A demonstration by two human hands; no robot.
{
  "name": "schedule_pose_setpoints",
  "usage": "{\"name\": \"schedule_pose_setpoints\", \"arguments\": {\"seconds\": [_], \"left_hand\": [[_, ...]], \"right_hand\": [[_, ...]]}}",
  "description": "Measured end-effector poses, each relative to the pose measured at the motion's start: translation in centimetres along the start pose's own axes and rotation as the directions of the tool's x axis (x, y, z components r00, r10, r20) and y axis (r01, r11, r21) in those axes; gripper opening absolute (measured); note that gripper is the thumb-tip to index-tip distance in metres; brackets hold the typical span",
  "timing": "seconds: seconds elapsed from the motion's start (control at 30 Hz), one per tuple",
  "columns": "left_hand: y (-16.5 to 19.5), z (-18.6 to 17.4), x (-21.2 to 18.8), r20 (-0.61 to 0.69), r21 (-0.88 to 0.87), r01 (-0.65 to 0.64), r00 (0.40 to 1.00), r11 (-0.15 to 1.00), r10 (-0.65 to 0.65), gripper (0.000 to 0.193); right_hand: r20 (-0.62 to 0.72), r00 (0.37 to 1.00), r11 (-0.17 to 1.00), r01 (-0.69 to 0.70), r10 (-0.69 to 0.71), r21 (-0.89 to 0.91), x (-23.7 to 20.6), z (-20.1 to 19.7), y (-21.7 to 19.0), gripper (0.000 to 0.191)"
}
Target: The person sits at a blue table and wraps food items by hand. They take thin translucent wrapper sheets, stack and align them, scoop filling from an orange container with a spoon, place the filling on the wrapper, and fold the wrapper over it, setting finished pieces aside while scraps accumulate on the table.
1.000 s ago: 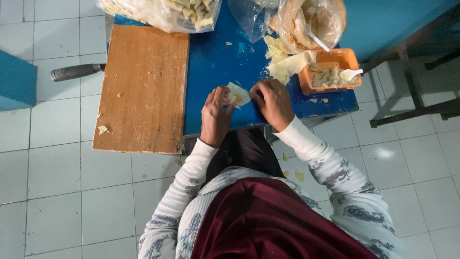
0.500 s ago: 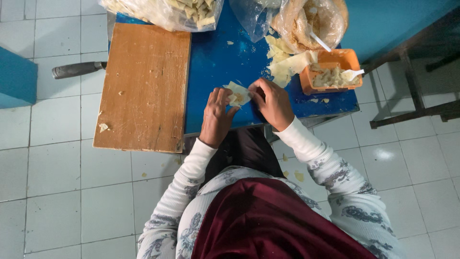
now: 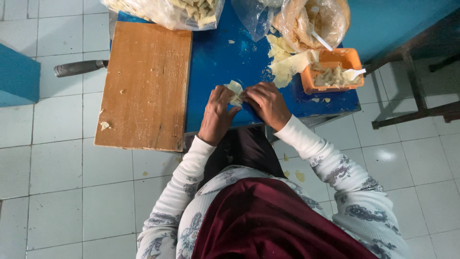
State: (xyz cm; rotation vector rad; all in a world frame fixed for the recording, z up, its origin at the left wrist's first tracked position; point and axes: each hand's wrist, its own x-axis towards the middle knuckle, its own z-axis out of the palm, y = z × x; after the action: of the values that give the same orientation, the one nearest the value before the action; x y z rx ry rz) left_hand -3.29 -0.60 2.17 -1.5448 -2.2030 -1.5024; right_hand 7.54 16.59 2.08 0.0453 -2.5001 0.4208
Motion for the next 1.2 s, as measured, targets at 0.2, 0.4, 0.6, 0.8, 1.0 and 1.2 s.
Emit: {"name": "schedule_pose_setpoints", "arguments": {"seconds": [0.2,0.4,0.6,0.8,1.0,1.2], "left_hand": [[-0.6,0.5,0.2,-0.014,0.082,-0.016,1.000,0.996,0.017,0.027],[-1.7,1.4,1.9,-0.101,0.145,0.026,0.995,0.989,-0.012,0.004],[-1.5,1.2,2.1,-0.043,0.099,0.067,0.997,0.993,-0.063,0.004],[-0.9,0.6,1.4,-0.052,0.008,0.001,0.999,1.000,0.000,0.018],[-1.0,0.0,2.2,-0.023,0.074,-0.100,0.995,0.992,0.102,0.009],[-1.0,0.1,2.2,-0.028,-0.006,0.046,0.999,0.999,-0.046,0.010]], "right_hand": [[0.059,0.986,0.980,-0.161,0.155,0.120,1.3,0.8,0.8,0.011],[0.007,0.994,0.991,-0.107,0.107,0.080,2.2,1.3,0.6,0.009],[0.018,1.000,0.996,-0.018,0.016,0.089,1.7,0.5,0.1,0.012],[0.079,0.995,0.997,0.051,-0.055,0.051,1.7,-0.5,-0.1,0.018],[0.109,0.992,0.997,0.059,-0.063,0.042,2.5,0.4,1.4,0.013],[0.097,0.994,0.990,0.027,-0.040,0.136,2.9,0.8,2.3,0.013]]}}
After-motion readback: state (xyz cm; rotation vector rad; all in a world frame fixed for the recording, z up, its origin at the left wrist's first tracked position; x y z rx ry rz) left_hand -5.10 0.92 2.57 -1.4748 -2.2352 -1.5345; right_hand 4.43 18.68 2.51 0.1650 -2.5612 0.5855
